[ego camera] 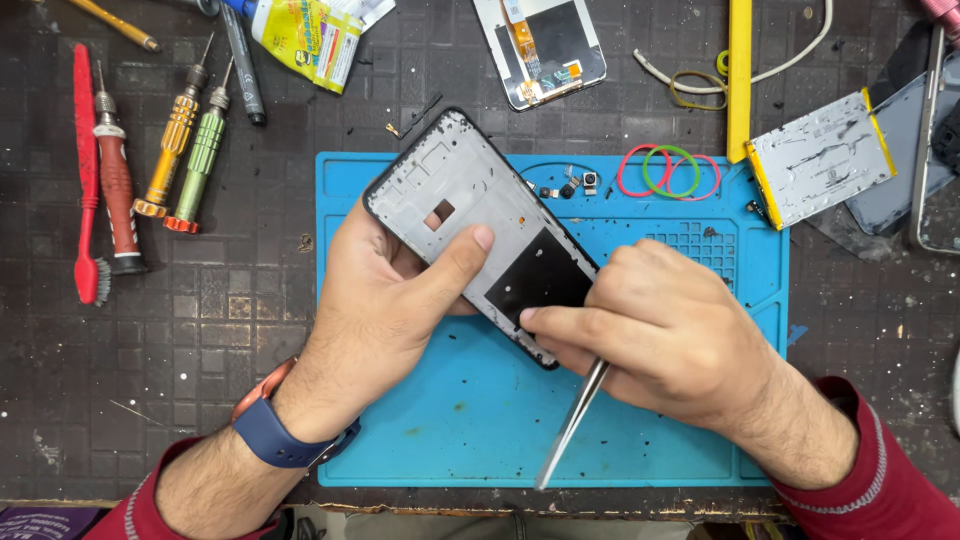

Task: The person cleans old adhesive residue from a phone frame using tweezers, then applies adhesive from a tube around the frame's edges and presses a replacement screen onto the phone body.

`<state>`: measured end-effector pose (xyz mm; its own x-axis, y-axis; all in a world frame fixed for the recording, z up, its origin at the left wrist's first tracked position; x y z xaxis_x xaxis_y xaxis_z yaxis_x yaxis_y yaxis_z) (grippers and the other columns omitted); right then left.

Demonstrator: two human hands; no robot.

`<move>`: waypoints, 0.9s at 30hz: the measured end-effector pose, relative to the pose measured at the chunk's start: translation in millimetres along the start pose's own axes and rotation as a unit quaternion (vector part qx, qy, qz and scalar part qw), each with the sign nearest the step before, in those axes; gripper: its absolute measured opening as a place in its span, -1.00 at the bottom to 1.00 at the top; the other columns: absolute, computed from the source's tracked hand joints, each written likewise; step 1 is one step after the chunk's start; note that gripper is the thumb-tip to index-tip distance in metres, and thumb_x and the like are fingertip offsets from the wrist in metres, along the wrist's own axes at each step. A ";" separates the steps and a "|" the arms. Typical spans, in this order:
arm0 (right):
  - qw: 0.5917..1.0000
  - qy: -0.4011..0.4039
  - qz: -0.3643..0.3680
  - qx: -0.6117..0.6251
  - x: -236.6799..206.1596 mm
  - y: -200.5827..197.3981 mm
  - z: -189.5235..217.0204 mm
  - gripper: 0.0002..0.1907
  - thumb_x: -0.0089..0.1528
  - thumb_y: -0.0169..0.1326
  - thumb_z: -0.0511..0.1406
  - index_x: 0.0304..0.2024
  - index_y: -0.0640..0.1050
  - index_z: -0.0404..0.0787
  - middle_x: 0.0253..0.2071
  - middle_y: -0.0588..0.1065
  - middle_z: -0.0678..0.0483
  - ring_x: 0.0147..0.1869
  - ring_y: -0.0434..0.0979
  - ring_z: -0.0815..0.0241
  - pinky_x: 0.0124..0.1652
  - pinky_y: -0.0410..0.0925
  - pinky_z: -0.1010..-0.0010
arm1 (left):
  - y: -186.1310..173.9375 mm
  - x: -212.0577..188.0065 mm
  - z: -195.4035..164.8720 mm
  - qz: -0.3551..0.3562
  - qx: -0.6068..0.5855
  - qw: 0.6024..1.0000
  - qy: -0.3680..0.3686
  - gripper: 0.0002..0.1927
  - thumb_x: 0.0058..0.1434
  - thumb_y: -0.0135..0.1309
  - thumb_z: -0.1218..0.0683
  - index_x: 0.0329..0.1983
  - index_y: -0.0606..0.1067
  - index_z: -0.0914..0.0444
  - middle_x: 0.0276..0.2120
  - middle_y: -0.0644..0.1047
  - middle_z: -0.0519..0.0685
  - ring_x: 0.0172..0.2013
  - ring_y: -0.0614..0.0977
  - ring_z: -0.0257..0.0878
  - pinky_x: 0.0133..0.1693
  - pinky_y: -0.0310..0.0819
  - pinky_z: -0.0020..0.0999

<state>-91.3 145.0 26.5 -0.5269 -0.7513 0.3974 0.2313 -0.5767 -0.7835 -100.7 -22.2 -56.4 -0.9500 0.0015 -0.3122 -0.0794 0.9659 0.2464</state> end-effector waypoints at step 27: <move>0.996 0.031 0.030 -0.072 -5.1 -4.3 -1.9 -0.76 0.00 0.13 -0.35 -0.28 0.49 -0.25 -0.44 0.34 0.03 -0.35 0.42 0.02 -0.37 0.31 0.20 | 8.1 -1.2 -11.3 -0.008 0.054 0.998 0.027 -0.64 0.28 0.18 0.19 0.09 0.40 0.37 -0.15 0.59 0.01 -0.20 0.68 -0.29 -0.29 0.73 -0.35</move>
<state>-91.2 151.9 27.0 -0.5663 -0.7592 0.3207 0.1459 -0.4754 -0.8676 -103.6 -17.3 -43.7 -0.9638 -0.0247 -0.2655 -0.0640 0.9880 0.1404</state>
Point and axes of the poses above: each hand's wrist, its own x-axis towards the middle knuckle, its own y-axis out of the palm, z = x × y, the point moved 8 cm from there along x, towards the middle knuckle
